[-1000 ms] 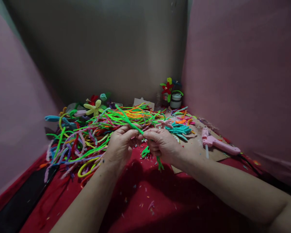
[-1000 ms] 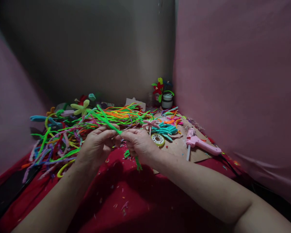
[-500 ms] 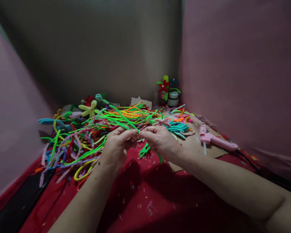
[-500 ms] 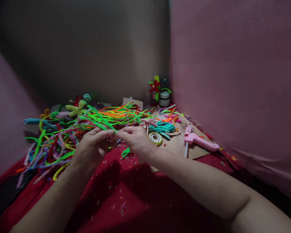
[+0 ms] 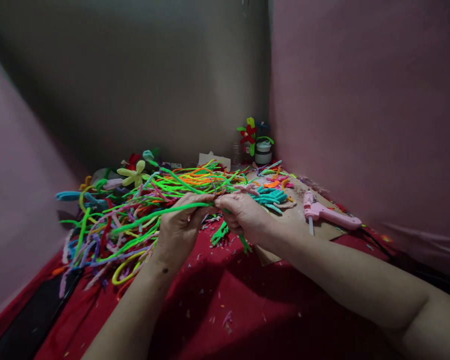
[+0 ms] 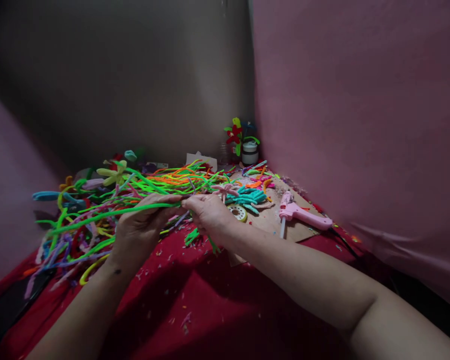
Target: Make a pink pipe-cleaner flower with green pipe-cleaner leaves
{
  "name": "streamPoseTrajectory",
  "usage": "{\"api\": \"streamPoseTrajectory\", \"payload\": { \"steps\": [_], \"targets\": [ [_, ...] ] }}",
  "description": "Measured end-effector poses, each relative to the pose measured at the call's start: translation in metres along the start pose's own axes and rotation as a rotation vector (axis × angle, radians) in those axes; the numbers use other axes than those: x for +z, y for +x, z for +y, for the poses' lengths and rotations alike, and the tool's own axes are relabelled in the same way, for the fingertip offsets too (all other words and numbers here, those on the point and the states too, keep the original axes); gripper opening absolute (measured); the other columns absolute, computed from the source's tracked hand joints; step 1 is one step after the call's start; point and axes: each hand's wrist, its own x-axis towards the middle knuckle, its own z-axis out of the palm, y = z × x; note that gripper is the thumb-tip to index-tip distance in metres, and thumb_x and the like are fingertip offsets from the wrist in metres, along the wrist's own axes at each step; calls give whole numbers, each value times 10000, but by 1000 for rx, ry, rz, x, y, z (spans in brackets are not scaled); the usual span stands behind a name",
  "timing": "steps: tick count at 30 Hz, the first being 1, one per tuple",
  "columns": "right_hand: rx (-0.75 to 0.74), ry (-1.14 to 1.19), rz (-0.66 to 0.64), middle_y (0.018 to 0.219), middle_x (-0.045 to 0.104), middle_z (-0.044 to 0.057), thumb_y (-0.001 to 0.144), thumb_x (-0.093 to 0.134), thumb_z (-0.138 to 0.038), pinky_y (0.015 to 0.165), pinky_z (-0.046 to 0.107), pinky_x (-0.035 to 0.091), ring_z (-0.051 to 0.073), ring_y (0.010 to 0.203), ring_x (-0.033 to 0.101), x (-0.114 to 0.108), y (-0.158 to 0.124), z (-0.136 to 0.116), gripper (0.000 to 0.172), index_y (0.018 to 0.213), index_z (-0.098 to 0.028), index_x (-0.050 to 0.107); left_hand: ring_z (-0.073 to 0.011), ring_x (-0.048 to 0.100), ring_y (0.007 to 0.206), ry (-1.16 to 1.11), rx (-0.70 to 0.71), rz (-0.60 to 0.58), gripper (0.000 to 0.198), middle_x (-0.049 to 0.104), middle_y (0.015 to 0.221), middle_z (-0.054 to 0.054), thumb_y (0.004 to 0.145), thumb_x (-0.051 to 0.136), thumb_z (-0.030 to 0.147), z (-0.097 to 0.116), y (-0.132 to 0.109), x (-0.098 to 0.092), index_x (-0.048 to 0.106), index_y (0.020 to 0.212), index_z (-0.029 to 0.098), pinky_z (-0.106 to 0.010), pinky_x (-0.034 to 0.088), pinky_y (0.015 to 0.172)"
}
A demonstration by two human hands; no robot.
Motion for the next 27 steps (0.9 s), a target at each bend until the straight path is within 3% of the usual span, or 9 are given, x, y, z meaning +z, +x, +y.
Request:
{"api": "streamPoseTrajectory", "payload": {
  "steps": [6, 9, 13, 16, 18, 20, 24, 27],
  "targets": [
    [13, -38, -183, 390, 210, -110, 729, 466, -178, 332, 180, 90, 44, 345, 111, -4, -3, -5, 137, 598, -166, 504, -165, 530, 787, 359, 223, 28, 120, 587, 820, -27, 772, 607, 212, -5, 2, -16, 709, 828, 241, -277, 427, 676],
    [26, -26, -296, 383, 218, -111, 719, 491, -174, 332, 183, 97, 45, 348, 115, -7, -3, -8, 114, 619, -155, 543, -164, 540, 814, 473, 364, -47, 118, 634, 870, -29, 806, 566, 188, 3, 5, -23, 675, 836, 222, -303, 426, 734],
    [47, -59, -305, 361, 218, -115, 713, 509, -183, 330, 193, 101, 47, 339, 110, -7, -3, -11, 102, 621, -157, 546, -165, 564, 785, 591, 488, -114, 121, 665, 849, -40, 824, 515, 130, 16, 5, -25, 620, 829, 191, -316, 425, 744],
    [-117, -242, -246, 394, 282, -97, 714, 517, -196, 358, 198, 164, 48, 361, 189, -5, -5, -11, 110, 617, -155, 548, -181, 556, 741, 716, 462, -135, 91, 655, 773, -48, 806, 522, 148, 25, 2, -25, 601, 772, 179, -322, 414, 706],
    [-347, -500, -182, 460, 358, -66, 734, 492, -187, 414, 198, 232, 52, 425, 286, -3, -9, -10, 149, 600, -147, 543, -185, 547, 702, 749, 331, -167, 110, 630, 701, -41, 795, 526, 193, 33, 1, -26, 595, 711, 178, -318, 397, 671],
    [-600, -841, -94, 514, 408, -40, 763, 452, -179, 472, 212, 263, 64, 487, 344, -2, -14, -7, 188, 595, -145, 527, -173, 530, 639, 646, 61, -214, 154, 591, 625, -25, 776, 532, 242, 40, 1, -28, 585, 648, 176, -297, 378, 610],
    [-1025, -1408, 4, 561, 496, -1, 813, 386, -173, 495, 263, 252, 99, 507, 392, 1, -25, 0, 193, 689, -151, 533, -115, 469, 515, -21, -669, -239, 171, 526, 529, 12, 665, 613, 274, 48, 5, -32, 543, 559, 160, -243, 350, 512],
    [-1227, -1504, -16, 581, 522, 12, 838, 357, -144, 503, 283, 259, 113, 520, 421, 3, -29, 4, 212, 734, -147, 542, -71, 392, 445, -505, -1016, -213, 175, 469, 480, 32, 567, 655, 216, 49, 6, -35, 504, 512, 149, -207, 311, 446]
  ]
}}
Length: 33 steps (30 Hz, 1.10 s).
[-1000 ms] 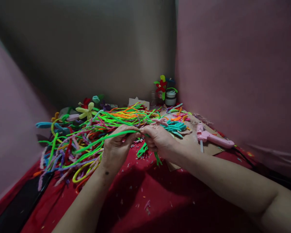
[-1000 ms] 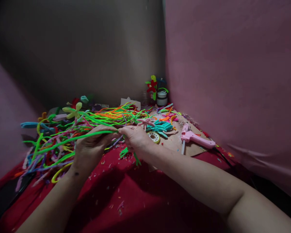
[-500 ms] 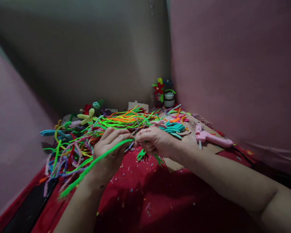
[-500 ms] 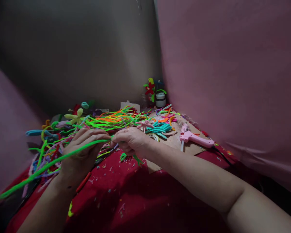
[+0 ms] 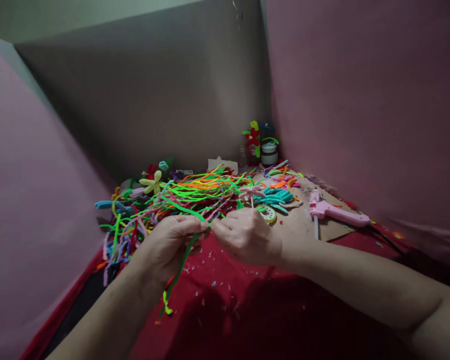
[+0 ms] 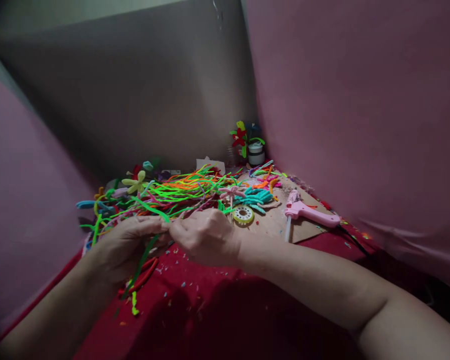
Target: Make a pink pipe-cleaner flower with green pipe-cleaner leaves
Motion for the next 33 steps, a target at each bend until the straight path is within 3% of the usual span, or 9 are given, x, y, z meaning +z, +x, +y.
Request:
{"api": "streamPoseTrajectory", "payload": {
  "steps": [4, 8, 11, 13, 16, 19, 22, 28, 33],
  "targets": [
    [130, 144, 60, 550, 511, 5, 860, 361, -188, 496, 272, 263, 102, 499, 409, -3, 2, -5, 256, 712, -138, 564, -46, 327, 402, -144, -99, -36, 157, 439, 460, 44, 573, 652, 185, 4, -10, 1, 514, 514, 140, -183, 272, 394],
    [395, 584, 24, 554, 476, -19, 851, 401, -211, 500, 229, 286, 72, 501, 377, -15, 7, -9, 258, 711, -125, 601, -66, 407, 421, 113, 27, 78, 182, 512, 501, 21, 631, 679, 278, 13, -27, 3, 577, 579, 136, -198, 324, 412],
    [593, 927, -13, 561, 447, -35, 833, 438, -212, 507, 205, 301, 65, 519, 369, -25, 10, -9, 224, 746, -126, 627, -99, 480, 476, 401, 265, 194, 210, 563, 554, 4, 659, 680, 351, 16, -37, 1, 642, 681, 145, -214, 361, 436],
    [676, 1100, -22, 572, 460, -38, 812, 467, -215, 504, 198, 302, 63, 523, 367, -30, 12, -9, 198, 735, -130, 628, -141, 564, 631, 533, 558, 259, 193, 626, 699, -18, 666, 687, 328, 15, -40, -1, 664, 785, 176, -243, 440, 556],
    [738, 1253, -34, 563, 459, -45, 778, 506, -210, 506, 197, 295, 59, 519, 352, -32, 12, -8, 173, 667, -131, 612, -166, 579, 845, 792, 864, 224, 130, 636, 892, -31, 712, 664, 252, 11, -38, -1, 674, 838, 222, -264, 454, 720],
    [746, 1297, -48, 522, 400, -61, 763, 511, -193, 498, 201, 274, 57, 498, 313, -31, 11, -9, 158, 649, -132, 603, -152, 569, 838, 902, 968, 139, 75, 631, 863, -22, 767, 600, 199, 8, -34, 1, 659, 807, 222, -268, 438, 751],
    [678, 1263, -50, 532, 373, -60, 777, 498, -198, 497, 203, 264, 60, 510, 311, -30, 9, -12, 175, 628, -137, 568, -130, 526, 674, 843, 842, 133, 93, 580, 679, 4, 770, 581, 222, 7, -30, 4, 603, 685, 192, -250, 415, 634],
    [533, 808, 48, 508, 324, -59, 773, 447, -121, 489, 210, 228, 57, 489, 300, -28, 7, -20, 240, 534, -144, 449, -98, 434, 547, 243, 171, -79, 207, 494, 590, 17, 705, 631, 328, 8, -20, 7, 540, 648, 151, -227, 351, 530],
    [604, 771, -17, 532, 381, -48, 815, 428, -156, 498, 210, 236, 62, 513, 327, -22, 10, -17, 242, 583, -137, 495, -86, 365, 526, 415, 280, 86, 234, 446, 560, 43, 709, 635, 356, 4, -17, 6, 549, 628, 154, -217, 278, 502]
  ]
}}
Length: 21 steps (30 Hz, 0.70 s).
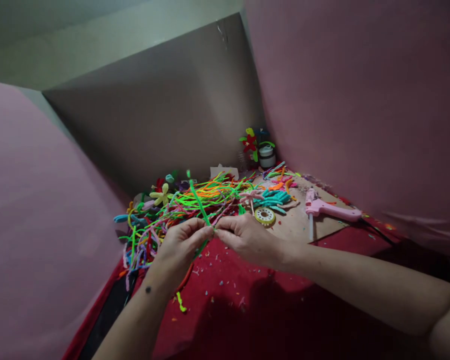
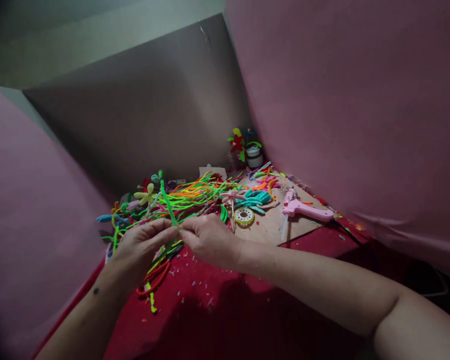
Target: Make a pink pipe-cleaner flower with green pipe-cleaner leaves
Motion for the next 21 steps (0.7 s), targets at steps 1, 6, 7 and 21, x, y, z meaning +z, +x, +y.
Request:
{"api": "streamPoseTrajectory", "payload": {
  "steps": [1, 6, 7, 21],
  "targets": [
    [13, 17, -24, 538, 389, -47, 819, 426, -160, 502, 209, 240, 63, 523, 335, -1, 2, 0, 245, 588, -135, 503, -85, 346, 522, 82, 40, 35, 235, 427, 550, 48, 718, 626, 353, 0, -1, -1, 546, 616, 156, -218, 260, 493],
    [122, 145, -222, 506, 374, -52, 812, 464, -199, 470, 203, 236, 57, 491, 324, -9, 13, -5, 261, 567, -127, 518, -87, 304, 507, 193, 75, 45, 262, 375, 518, 55, 722, 598, 344, 5, 1, -13, 487, 562, 167, -226, 229, 473],
    [173, 162, -255, 479, 367, -56, 804, 477, -206, 450, 203, 228, 54, 461, 314, -10, 15, -4, 268, 550, -129, 509, -86, 298, 505, 198, 57, 24, 267, 373, 520, 55, 714, 601, 348, 7, 3, -15, 479, 559, 168, -227, 224, 470],
    [457, 293, -337, 397, 484, -45, 759, 562, -236, 327, 182, 223, 38, 311, 339, -18, 30, 43, 228, 561, -122, 562, -99, 315, 523, 394, 159, -128, 250, 369, 549, 52, 752, 528, 341, -8, 43, -14, 464, 577, 175, -232, 238, 487]
  ]
}}
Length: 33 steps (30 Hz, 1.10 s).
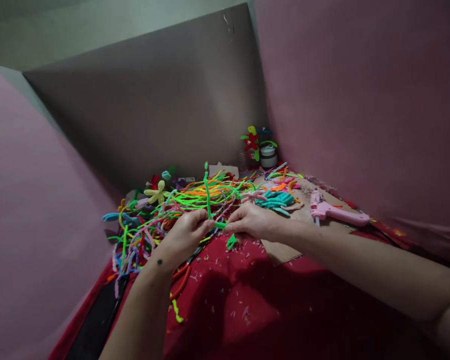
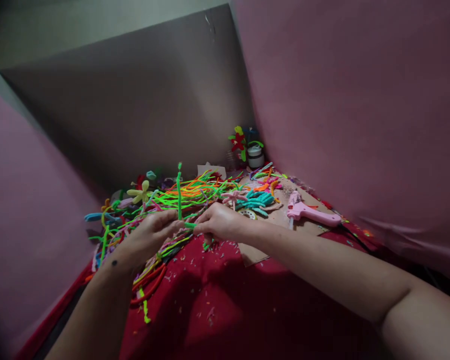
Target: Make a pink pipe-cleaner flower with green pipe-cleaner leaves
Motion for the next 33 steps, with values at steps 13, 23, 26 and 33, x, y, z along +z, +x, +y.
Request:
{"api": "streamPoseTrajectory", "payload": {
  "steps": [13, 23, 26, 33],
  "targets": [
    [-566, -763, 307, 985, 653, 94, 841, 507, -147, 800, 316, 433, 168, 905, 561, -19, -23, -8, 217, 1024, -142, 625, -111, 347, 564, -146, -2, -110, 225, 410, 594, 39, 766, 506, 351, -20, 8, 23, 503, 632, 171, -230, 304, 525],
    [-485, -1081, 200, 661, 595, 34, 816, 501, -144, 616, 258, 331, 125, 631, 471, -3, 13, -15, 177, 711, -149, 643, -106, 355, 574, -251, -19, -153, 191, 445, 624, 31, 744, 546, 342, -23, -5, 12, 563, 682, 162, -216, 316, 515],
    [-322, -991, 224, 553, 533, -5, 764, 512, -102, 536, 239, 252, 82, 518, 387, 2, 1, -18, 165, 651, -143, 625, -94, 343, 550, -331, -48, -137, 184, 427, 603, 41, 740, 557, 335, -28, -5, 14, 542, 676, 162, -203, 287, 489],
    [-144, -641, 261, 498, 413, -50, 769, 487, -79, 502, 220, 221, 56, 495, 324, 19, -20, -15, 200, 596, -125, 576, -84, 326, 536, -405, -114, -35, 155, 417, 581, 48, 736, 560, 284, -23, -3, 26, 527, 654, 157, -208, 254, 489]
  ]
}}
